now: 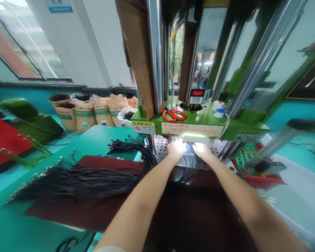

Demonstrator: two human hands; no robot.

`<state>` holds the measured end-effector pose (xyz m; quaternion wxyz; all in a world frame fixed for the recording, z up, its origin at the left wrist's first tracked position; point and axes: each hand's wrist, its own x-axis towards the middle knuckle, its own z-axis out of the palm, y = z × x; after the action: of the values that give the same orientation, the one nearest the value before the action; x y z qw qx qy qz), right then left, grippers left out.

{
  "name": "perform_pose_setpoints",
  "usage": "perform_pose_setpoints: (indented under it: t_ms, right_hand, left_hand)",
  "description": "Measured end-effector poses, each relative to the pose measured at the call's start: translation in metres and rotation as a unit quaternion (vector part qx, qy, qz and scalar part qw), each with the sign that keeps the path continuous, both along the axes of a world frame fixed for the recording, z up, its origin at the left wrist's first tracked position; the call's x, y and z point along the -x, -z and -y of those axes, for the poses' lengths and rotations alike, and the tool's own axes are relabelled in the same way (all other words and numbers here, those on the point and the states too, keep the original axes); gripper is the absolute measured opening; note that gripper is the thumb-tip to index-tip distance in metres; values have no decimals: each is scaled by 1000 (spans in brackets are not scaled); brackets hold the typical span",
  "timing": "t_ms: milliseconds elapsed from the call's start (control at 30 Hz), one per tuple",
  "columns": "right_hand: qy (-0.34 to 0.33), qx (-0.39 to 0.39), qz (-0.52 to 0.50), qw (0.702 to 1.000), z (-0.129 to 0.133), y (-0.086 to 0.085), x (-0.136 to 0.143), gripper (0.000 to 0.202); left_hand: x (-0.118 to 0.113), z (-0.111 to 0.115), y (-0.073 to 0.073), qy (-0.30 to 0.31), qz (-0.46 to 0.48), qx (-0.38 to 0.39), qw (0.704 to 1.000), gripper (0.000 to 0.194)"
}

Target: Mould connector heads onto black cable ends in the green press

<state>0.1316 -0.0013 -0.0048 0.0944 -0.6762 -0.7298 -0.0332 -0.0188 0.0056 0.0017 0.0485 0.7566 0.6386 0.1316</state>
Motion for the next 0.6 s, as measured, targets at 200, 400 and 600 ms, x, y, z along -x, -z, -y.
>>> perform_pose_setpoints:
  t_ms: [200,400,600]
  right_hand:
    - [7,15,25,1000,6,-2,15,21]
    - [3,0,46,999,4,-2,16,19]
    - [-74,-45,62,994,2,-8,13,25]
  left_hand:
    - [-3,-4,6,27,-4,22,999,25]
    - [-3,-11,4,37,2,13,999,31]
    - [-11,1,-5,32,20,-6,999,32]
